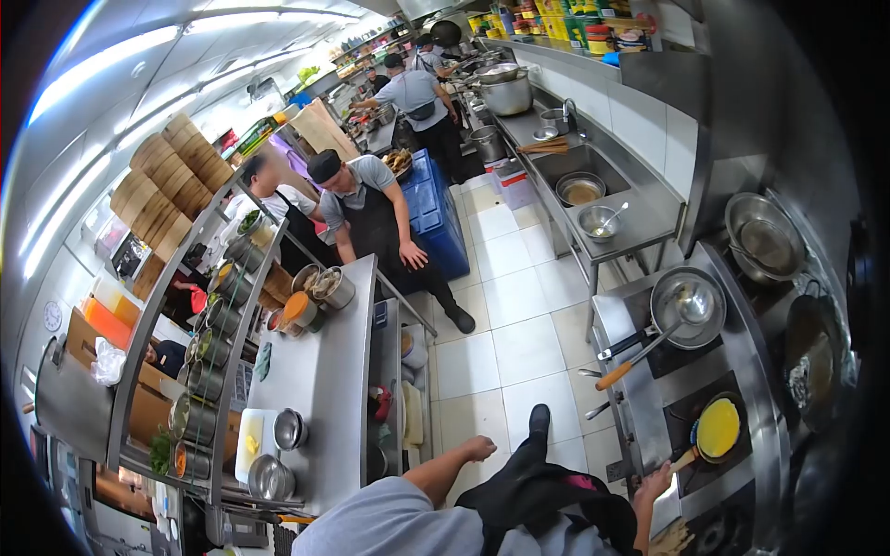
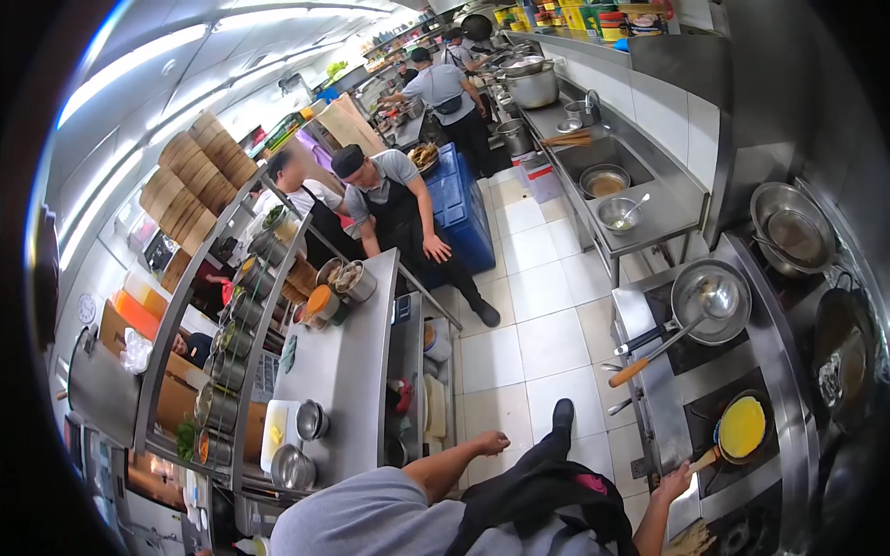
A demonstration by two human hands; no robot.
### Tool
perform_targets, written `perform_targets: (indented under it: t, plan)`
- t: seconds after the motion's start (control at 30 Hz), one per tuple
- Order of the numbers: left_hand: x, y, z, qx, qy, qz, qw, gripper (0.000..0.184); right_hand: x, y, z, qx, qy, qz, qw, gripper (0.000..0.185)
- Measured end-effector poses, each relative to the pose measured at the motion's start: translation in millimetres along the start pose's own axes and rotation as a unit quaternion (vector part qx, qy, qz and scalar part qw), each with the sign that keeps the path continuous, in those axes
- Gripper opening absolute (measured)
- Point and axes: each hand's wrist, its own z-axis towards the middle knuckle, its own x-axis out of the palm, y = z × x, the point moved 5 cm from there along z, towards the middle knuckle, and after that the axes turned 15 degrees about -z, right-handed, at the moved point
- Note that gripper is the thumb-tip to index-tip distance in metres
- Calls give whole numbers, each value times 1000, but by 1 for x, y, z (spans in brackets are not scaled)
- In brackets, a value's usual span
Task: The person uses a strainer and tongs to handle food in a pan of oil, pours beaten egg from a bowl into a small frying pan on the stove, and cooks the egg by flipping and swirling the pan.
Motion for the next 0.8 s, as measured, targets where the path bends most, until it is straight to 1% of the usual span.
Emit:
perform_targets:
  t: [0.07, 0.17, 0.2, 0.27, 0.4, 0.47, 0.5, 0.57, 0.67, 0.8]
  plan:
    - [-1, -3, 1, 17, -6, -2, 1000, 38, -3, 1, 1, -21, -10, -23, 999, 31]
    - [-4, -6, 10, 47, -2, 14, 999, 39, -6, 0, 9, -42, -24, -21, 999, 30]
    - [-2, -3, 13, 47, -1, 14, 999, 39, -10, -3, 12, -43, -25, -21, 999, 30]
    - [-6, -9, 12, 53, -12, 15, 998, 40, -9, 2, 8, -39, -38, -62, 997, 29]
    - [-8, -18, 1, 52, -22, 30, 998, 41, -9, 5, 2, -34, -36, -65, 997, 29]
    - [-7, -10, 12, 76, -14, 65, 995, 42, -11, 1, 8, -53, -56, -64, 995, 30]
    - [-7, -6, 15, 77, -14, 64, 995, 42, -11, -1, 10, -54, -55, -64, 995, 30]
    - [-5, -1, 10, 57, -25, 22, 998, 41, -14, -2, 8, -56, -58, -80, 993, 30]
    - [-8, -4, -1, 54, -21, 51, 997, 40, -17, -8, 14, -48, -65, -82, 993, 29]
    - [-6, 9, 6, 27, -10, 19, 999, 39, -21, -15, 17, -40, -57, -60, 996, 28]
